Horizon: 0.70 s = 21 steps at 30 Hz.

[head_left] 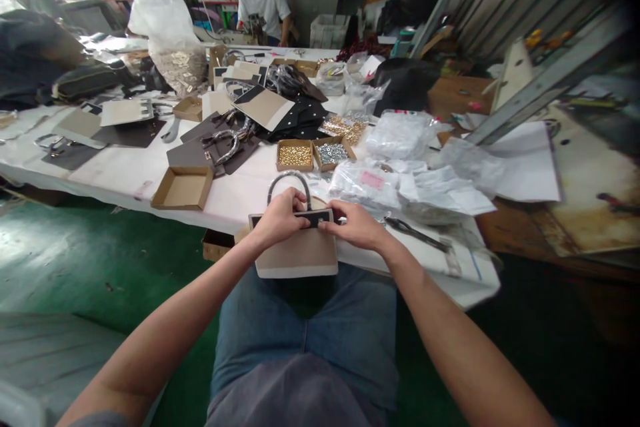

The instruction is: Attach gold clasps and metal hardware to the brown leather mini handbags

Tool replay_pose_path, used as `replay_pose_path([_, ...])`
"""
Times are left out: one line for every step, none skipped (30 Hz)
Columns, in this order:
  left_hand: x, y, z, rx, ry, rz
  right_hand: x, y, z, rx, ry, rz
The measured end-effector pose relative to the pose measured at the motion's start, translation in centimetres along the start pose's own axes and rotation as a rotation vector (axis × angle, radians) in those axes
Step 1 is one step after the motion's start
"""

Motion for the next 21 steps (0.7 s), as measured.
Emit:
replay_pose_path([-0.1, 0.0, 0.0, 0.011, -0.002, -0.012, -0.1, -0.2, -0.2, 0.027, 0.0, 0.002])
replay_pose_path([-0.1, 0.0, -0.1, 0.023, -0.011, -0.013, -0.2, -0.2, -0.4, 0.057, 0.004, -0.01])
replay_pose_path([0.0, 0.0, -0.2, 0.035, -0.026, -0.007, -0.4, -0.2, -0.7, 0.089, 0.01, -0.039])
replay_pose_path([0.2, 0.0, -0.3, 0.043, -0.044, 0.003, -0.5, -0.1, -0.9, 0.119, 0.016, -0.086])
replay_pose_path([0.4, 0.0, -0.5, 0.048, -0.062, 0.013, -0.7, 0.1, -1.1, 0.146, 0.025, -0.148])
replay_pose_path([0.6, 0.0, -0.6, 0.052, -0.076, 0.021, -0.9, 0.2, -1.3, 0.168, 0.037, -0.216])
replay_pose_path([0.8, 0.0, -0.7, 0.055, -0.085, 0.029, -1.1, 0.4, -1.4, 0.181, 0.054, -0.282])
replay_pose_path([0.9, 0.1, -0.8, 0.062, -0.089, 0.036, -1.2, 0.6, -1.4, 0.187, 0.077, -0.337])
replay_pose_path([1.0, 0.1, -0.9, 0.071, -0.088, 0.042, -1.4, 0.7, -1.4, 0.196, 0.1, -0.38])
replay_pose_path([1.1, 0.1, -1.0, 0.08, -0.085, 0.044, -1.5, 0.8, -1.3, 0.209, 0.119, -0.407])
replay_pose_path([1.1, 0.2, -1.1, 0.09, -0.082, 0.045, -1.6, 0.9, -1.2, 0.227, 0.131, -0.419])
replay_pose_path([1.1, 0.3, -1.2, 0.099, -0.079, 0.045, -1.6, 0.9, -1.1, 0.248, 0.138, -0.418])
replay_pose_path([1.1, 0.3, -1.3, 0.111, -0.076, 0.047, -1.6, 0.9, -1.0, 0.27, 0.139, -0.41])
replay_pose_path([1.1, 0.4, -1.3, 0.122, -0.074, 0.051, -1.7, 0.9, -1.0, 0.291, 0.135, -0.402])
replay_pose_path([1.1, 0.5, -1.4, 0.135, -0.075, 0.055, -1.7, 0.9, -0.9, 0.306, 0.129, -0.397])
replay_pose_path([1.0, 0.5, -1.4, 0.147, -0.074, 0.056, -1.7, 0.9, -0.9, 0.317, 0.12, -0.395])
replay_pose_path([0.9, 0.5, -1.5, 0.156, -0.074, 0.054, -1.7, 0.8, -0.9, 0.324, 0.109, -0.396])
replay_pose_path([0.8, 0.5, -1.5, 0.16, -0.077, 0.05, -1.7, 0.8, -1.0, 0.325, 0.095, -0.402])
replay_pose_path([0.7, 0.4, -1.6, 0.162, -0.084, 0.048, -1.7, 0.8, -1.0, 0.321, 0.083, -0.415])
replay_pose_path([0.6, 0.3, -1.6, 0.17, -0.096, 0.052, -1.6, 0.9, -1.1, 0.32, 0.079, -0.432])
replay_pose_path([0.5, 0.3, -1.6, 0.185, -0.107, 0.061, -1.6, 1.0, -1.1, 0.324, 0.083, -0.453])
Point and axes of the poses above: each hand's wrist, its own z-axis away from the middle knuckle, its own y-axis out of the palm, x = y × z, the point moved 5 cm from there along -z, towards the middle knuckle, and after that the axes turned 13 degrees about x, right-handed, at the moved point
